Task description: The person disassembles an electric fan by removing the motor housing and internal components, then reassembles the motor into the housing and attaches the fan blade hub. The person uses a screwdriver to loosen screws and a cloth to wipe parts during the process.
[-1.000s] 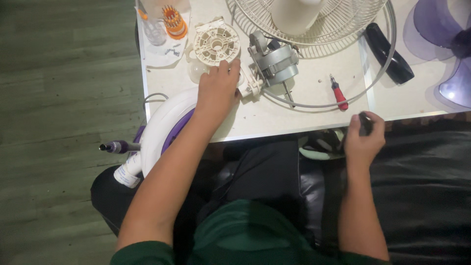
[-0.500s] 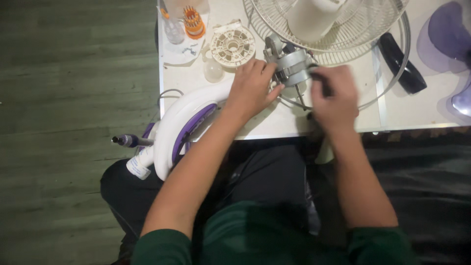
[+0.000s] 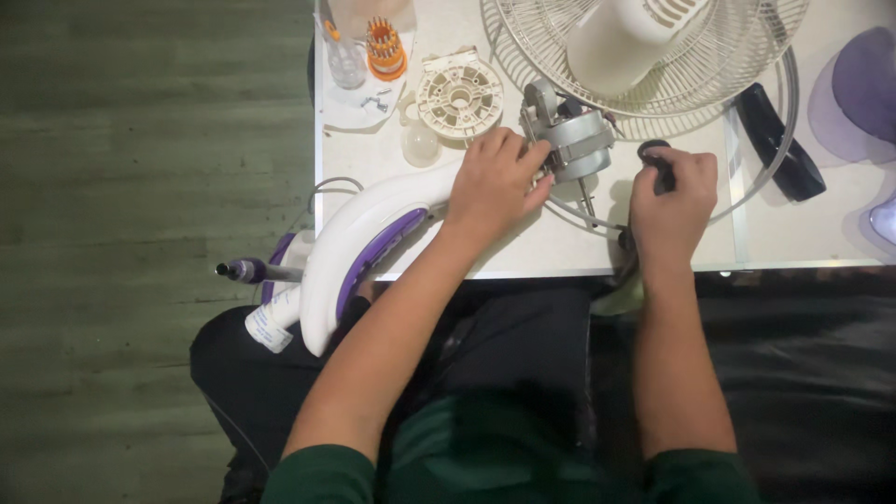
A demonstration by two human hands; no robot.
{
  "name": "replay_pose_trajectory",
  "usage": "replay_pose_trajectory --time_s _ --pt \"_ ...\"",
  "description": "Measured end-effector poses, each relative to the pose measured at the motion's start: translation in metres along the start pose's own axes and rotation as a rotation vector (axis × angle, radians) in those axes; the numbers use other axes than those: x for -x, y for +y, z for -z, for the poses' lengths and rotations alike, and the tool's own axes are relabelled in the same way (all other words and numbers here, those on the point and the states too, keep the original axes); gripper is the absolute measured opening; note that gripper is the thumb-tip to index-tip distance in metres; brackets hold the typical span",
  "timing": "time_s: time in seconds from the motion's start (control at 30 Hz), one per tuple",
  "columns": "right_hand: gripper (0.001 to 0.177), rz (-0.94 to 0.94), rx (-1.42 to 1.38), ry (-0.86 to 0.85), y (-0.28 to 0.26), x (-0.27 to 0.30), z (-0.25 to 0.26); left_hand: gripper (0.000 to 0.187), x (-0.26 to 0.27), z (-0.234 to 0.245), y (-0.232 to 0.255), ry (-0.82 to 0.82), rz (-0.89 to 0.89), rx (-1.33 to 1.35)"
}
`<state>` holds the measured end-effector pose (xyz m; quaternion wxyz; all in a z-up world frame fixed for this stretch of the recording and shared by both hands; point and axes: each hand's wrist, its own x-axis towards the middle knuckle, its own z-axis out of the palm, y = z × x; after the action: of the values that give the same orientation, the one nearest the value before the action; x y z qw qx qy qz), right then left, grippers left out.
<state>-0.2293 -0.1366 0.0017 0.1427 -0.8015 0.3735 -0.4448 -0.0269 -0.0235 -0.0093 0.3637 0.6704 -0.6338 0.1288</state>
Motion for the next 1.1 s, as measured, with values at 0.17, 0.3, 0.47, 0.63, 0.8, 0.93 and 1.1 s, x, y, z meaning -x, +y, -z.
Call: replay_pose_trajectory --time_s 0.17,0.3,0.47,0.63,0.8,0.93,1.1 --pt "0.023 0.188 0.060 -0.209 -0.017 0.016 -0.013 0.039 0.002 -0.004 0.001 0.036 -0.003 -0.025" --pt "0.022 0.126 -0.002 -0.124 -0.020 0.016 -0.024 0.040 0.003 -0.003 0.000 0.040 -0.013 -0.028" --pt "0.021 0.032 0.020 -0.059 -0.009 0.006 -0.019 0.038 0.000 0.002 0.002 0.011 0.028 0.036" --pt "0.027 0.175 -0.037 -0.088 -0.012 0.015 -0.025 0.028 -0.004 0.000 0.003 0.088 0.053 0.149" --pt "0.027 0.110 -0.128 -0.068 -0.012 0.020 -0.041 0.013 -0.014 -0.003 -0.008 0.092 0.206 0.225" --pt "0.029 0.161 -0.130 -0.016 -0.007 0.029 -0.050 0.018 -0.034 0.000 -0.025 0.136 0.326 0.182" --pt "0.034 0.193 -0.127 -0.010 0.000 0.034 -0.052 0.031 -0.052 0.004 -0.032 -0.072 0.371 0.222"
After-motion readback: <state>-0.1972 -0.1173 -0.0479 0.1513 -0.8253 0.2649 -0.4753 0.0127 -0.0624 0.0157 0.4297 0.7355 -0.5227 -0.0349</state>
